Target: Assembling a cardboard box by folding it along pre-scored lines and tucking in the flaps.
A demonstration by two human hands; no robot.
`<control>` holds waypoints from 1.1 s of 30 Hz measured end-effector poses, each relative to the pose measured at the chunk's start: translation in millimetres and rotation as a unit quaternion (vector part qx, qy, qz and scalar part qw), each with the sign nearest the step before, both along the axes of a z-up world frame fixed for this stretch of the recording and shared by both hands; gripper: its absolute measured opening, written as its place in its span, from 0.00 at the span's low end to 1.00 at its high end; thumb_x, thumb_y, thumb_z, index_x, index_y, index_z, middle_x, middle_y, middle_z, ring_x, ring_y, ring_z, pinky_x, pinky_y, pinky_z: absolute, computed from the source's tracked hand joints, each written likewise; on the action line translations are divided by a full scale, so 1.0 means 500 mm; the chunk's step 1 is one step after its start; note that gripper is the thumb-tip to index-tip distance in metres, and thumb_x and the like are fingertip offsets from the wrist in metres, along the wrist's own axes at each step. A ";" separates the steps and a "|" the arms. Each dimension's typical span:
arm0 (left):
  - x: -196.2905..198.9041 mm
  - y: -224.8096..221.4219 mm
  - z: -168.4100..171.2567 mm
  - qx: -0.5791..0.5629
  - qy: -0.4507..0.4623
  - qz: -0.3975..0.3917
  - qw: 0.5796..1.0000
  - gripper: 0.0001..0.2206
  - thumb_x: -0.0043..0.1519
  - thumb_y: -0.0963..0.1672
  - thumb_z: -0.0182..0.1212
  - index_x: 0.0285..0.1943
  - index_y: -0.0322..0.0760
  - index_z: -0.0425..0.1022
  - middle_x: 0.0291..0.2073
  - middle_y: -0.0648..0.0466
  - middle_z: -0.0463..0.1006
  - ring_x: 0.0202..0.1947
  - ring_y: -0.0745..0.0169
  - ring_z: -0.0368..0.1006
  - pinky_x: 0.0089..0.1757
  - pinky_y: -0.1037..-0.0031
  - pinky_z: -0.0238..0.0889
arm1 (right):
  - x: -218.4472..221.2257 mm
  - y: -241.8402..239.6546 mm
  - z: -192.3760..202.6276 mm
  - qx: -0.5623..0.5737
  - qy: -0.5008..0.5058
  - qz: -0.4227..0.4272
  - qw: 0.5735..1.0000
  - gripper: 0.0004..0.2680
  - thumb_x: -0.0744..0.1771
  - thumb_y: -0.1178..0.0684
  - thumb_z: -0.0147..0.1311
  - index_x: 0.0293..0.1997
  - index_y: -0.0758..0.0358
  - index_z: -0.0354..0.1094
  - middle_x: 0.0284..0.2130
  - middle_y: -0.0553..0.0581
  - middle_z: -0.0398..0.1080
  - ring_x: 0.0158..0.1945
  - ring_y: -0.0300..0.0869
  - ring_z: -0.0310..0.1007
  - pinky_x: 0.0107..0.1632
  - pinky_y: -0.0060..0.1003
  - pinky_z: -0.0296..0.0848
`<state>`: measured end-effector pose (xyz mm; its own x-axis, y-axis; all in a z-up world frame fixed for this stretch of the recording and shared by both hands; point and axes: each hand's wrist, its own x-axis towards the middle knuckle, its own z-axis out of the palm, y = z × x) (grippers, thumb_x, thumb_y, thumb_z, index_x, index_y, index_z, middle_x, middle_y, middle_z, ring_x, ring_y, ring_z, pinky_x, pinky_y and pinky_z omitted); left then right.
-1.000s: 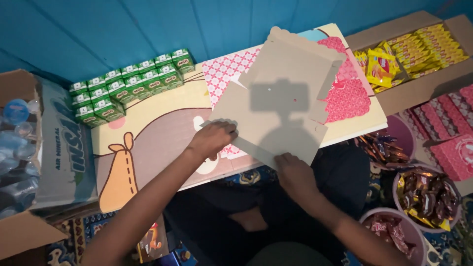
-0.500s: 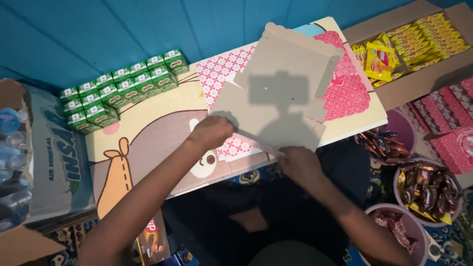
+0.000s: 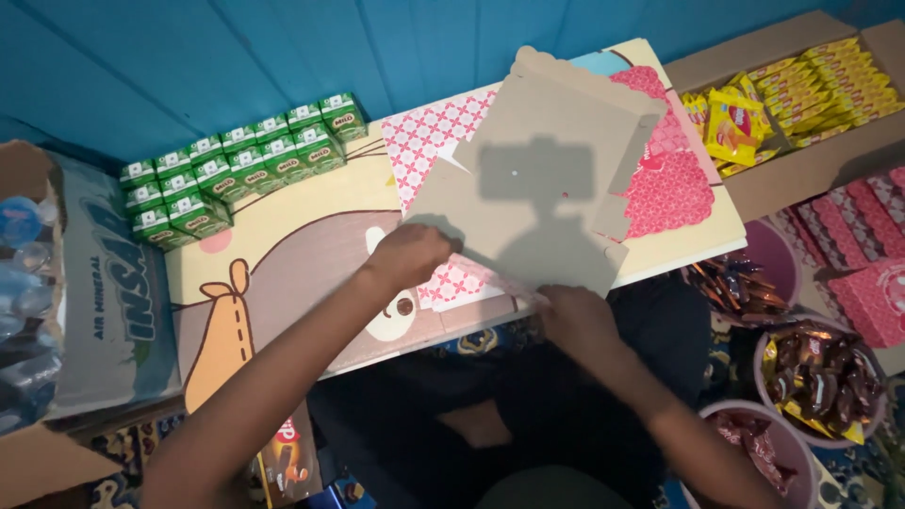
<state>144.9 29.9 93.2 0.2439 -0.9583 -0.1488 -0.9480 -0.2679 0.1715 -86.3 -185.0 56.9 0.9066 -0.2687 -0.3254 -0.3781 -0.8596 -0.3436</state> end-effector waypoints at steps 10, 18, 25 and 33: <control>-0.028 0.012 0.001 0.024 -0.023 0.003 0.999 0.04 0.53 0.38 0.66 0.36 0.37 0.83 0.30 0.46 0.83 0.32 0.42 0.81 0.36 0.58 0.75 | -0.009 0.052 0.047 -0.006 0.003 0.030 1.000 0.13 0.67 0.51 0.52 0.57 0.56 0.73 0.43 0.60 0.78 0.49 0.54 0.79 0.50 0.46 0.78; -0.055 0.027 0.031 0.057 -0.040 0.002 0.998 0.09 0.52 0.39 0.69 0.42 0.36 0.83 0.36 0.46 0.84 0.36 0.43 0.82 0.39 0.58 0.76 | -0.019 0.073 0.086 -0.022 -0.025 0.033 0.999 0.12 0.69 0.54 0.48 0.57 0.60 0.72 0.40 0.62 0.76 0.46 0.55 0.78 0.48 0.49 0.77; -0.029 -0.025 0.060 0.038 -0.002 0.045 0.998 0.05 0.51 0.39 0.69 0.35 0.30 0.83 0.28 0.41 0.83 0.33 0.39 0.82 0.36 0.56 0.75 | 0.039 -0.017 0.071 0.016 0.037 0.053 0.998 0.15 0.67 0.48 0.48 0.60 0.52 0.72 0.45 0.67 0.78 0.53 0.65 0.76 0.55 0.60 0.74; -0.025 0.010 -0.035 0.009 -0.064 0.013 0.998 0.10 0.49 0.37 0.70 0.36 0.46 0.84 0.32 0.54 0.83 0.35 0.50 0.81 0.49 0.56 0.69 | -0.004 0.056 0.054 -0.037 0.028 0.077 0.996 0.15 0.67 0.50 0.46 0.60 0.48 0.70 0.46 0.54 0.75 0.51 0.53 0.78 0.51 0.46 0.77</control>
<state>132.6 34.7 75.5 0.2867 -0.9489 -0.1321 -0.9545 -0.2947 0.0454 -88.1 -156.7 84.0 0.9203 -0.1523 -0.3603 -0.2556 -0.9314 -0.2591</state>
